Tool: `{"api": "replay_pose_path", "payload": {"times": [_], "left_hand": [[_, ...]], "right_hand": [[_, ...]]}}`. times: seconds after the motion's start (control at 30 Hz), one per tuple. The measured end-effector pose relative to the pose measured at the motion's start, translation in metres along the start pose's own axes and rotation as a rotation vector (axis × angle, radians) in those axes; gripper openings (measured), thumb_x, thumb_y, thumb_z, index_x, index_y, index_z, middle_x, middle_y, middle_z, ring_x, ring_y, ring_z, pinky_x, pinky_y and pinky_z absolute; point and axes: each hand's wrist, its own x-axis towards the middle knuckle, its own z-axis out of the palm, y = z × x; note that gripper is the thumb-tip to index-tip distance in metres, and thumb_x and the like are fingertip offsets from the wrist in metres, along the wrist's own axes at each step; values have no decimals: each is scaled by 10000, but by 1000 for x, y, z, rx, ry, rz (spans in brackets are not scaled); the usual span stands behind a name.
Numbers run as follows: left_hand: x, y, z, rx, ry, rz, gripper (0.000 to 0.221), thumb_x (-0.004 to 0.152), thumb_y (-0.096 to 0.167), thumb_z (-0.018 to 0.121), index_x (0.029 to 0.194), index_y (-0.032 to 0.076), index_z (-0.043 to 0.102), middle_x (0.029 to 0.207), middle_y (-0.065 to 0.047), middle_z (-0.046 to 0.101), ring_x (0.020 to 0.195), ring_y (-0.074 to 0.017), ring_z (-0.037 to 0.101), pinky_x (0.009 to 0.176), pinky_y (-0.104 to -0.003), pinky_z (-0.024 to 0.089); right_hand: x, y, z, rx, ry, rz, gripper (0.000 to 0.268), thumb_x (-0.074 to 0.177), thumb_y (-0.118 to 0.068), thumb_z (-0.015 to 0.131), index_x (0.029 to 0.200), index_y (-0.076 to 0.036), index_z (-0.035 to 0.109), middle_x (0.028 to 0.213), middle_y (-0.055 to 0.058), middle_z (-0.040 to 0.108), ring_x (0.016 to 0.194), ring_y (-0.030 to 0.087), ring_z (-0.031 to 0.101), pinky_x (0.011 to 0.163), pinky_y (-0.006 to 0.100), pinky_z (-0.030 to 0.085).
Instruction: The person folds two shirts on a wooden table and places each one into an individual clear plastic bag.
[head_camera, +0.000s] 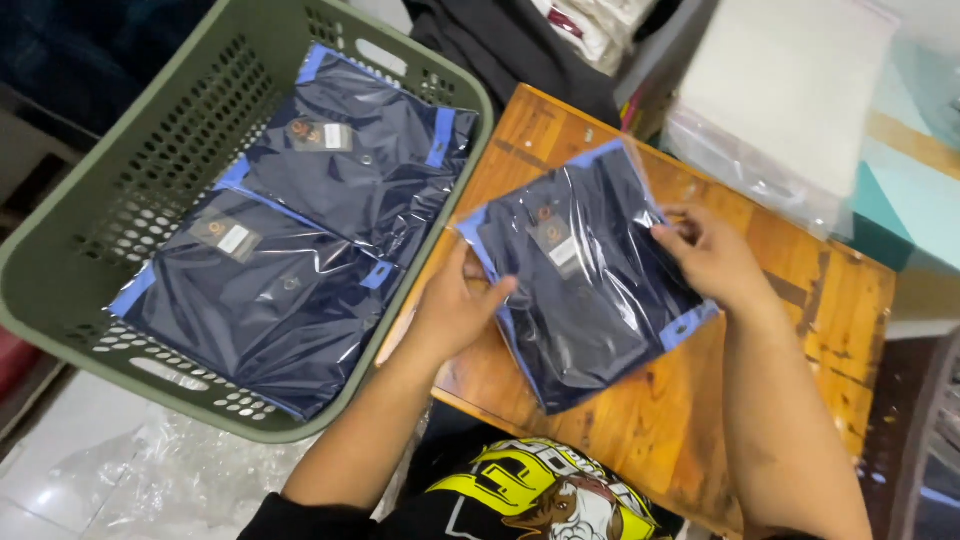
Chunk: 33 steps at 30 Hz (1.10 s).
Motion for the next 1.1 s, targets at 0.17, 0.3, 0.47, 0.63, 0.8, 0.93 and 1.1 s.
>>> {"api": "replay_pose_path", "payload": {"times": [0.17, 0.3, 0.47, 0.63, 0.8, 0.93, 1.1], "left_hand": [[-36, 51, -22, 351, -157, -210, 976, 856, 187, 651, 1652, 348, 110, 1035, -157, 788, 993, -363, 747, 945, -447, 522], [-36, -39, 12, 491, -271, 198, 621, 887, 250, 690, 1474, 116, 538, 1317, -236, 634, 1197, -409, 576, 1005, -470, 456], [-46, -29, 9, 292, -159, 159, 523, 881, 252, 641, 1358, 38, 638, 1273, -139, 664, 925, -280, 721, 903, -361, 579], [-64, -11, -39, 120, 99, 178, 418, 901, 232, 674, 1278, 53, 695, 1015, -83, 680, 756, -165, 706, 736, -261, 641], [-76, 0, -128, 123, 313, 48, 437, 835, 222, 792, 1265, 196, 720, 1072, -32, 687, 737, -112, 696, 814, -245, 618], [-87, -21, -197, 317, 535, 27, 415, 810, 113, 800, 1221, 120, 748, 870, -81, 639, 733, -211, 686, 665, -304, 599], [-81, -54, -246, 811, 468, -189, 444, 807, 192, 806, 1227, 62, 743, 907, -135, 712, 857, -312, 755, 737, -368, 618]], "right_hand": [[20, 8, 18, -541, -94, 83, 313, 1014, -257, 578, 1270, -109, 682, 1132, 110, 758, 984, 306, 725, 832, 430, 509], [19, 34, 17, -435, 2, 94, 454, 1000, -260, 582, 1419, -99, 520, 1179, 99, 718, 1076, 293, 651, 965, 432, 429], [25, 41, 20, -451, -4, -10, 162, 1043, -104, 673, 1174, -147, 758, 934, 68, 686, 724, 179, 555, 670, 324, 413], [36, -19, 68, -297, -103, -262, 157, 1098, -8, 673, 1227, -63, 743, 1146, 87, 627, 994, 166, 575, 930, 265, 433], [55, -102, 154, -286, -285, -384, 281, 981, -32, 677, 1234, -126, 755, 1146, 59, 646, 1029, 159, 596, 964, 255, 411], [76, -133, 244, -215, -366, -658, 277, 957, -10, 701, 1204, -112, 775, 1138, 121, 708, 1061, 299, 664, 925, 379, 498], [65, -129, 338, -302, -457, -706, 315, 932, -33, 693, 1222, -130, 768, 1064, 219, 710, 1002, 447, 690, 871, 515, 529]]}}
